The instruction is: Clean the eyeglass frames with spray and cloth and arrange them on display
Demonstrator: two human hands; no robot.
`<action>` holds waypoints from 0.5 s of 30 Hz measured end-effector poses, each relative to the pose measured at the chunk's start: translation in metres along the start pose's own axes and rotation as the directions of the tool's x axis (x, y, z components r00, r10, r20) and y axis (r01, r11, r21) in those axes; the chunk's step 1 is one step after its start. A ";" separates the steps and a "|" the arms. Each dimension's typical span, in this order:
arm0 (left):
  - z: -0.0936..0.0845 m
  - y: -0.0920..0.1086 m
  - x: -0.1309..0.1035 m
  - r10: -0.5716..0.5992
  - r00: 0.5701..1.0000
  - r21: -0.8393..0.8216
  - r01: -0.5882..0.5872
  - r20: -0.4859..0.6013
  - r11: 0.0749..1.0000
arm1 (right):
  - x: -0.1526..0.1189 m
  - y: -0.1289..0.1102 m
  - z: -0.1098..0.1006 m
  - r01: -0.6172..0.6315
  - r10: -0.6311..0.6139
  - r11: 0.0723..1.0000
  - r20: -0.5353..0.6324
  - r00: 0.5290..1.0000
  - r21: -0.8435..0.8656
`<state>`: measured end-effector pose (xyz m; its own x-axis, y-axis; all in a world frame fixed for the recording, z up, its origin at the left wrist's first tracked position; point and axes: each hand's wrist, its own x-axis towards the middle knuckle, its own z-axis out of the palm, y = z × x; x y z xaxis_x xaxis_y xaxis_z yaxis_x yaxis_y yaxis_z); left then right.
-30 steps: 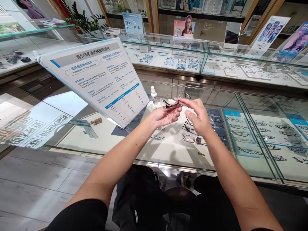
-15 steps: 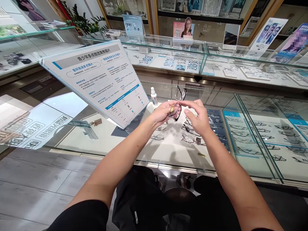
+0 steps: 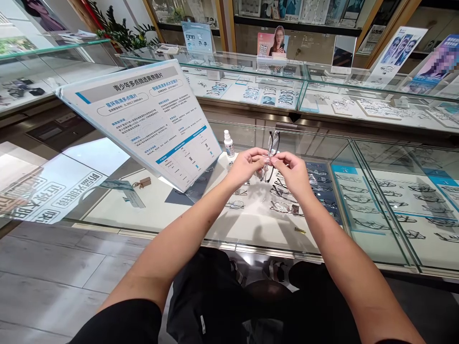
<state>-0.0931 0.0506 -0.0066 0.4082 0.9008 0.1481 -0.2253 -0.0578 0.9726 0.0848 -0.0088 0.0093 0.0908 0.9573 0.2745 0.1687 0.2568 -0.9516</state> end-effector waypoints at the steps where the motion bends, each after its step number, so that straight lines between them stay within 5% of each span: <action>1: 0.000 -0.001 0.000 0.013 1.000 0.019 -0.013 0.002 1.000 | 0.001 0.001 0.000 -0.026 0.025 0.998 0.003 1.000 0.052; 15: -0.004 0.003 0.001 0.029 0.999 0.076 -0.027 -0.034 0.997 | 0.010 0.006 -0.011 -0.259 0.260 0.911 0.040 0.965 0.322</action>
<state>-0.0963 0.0533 -0.0045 0.3708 0.9130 0.1702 -0.1684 -0.1141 0.9791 0.0977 0.0005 0.0077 0.0926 0.9956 0.0115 -0.1859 0.0287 -0.9821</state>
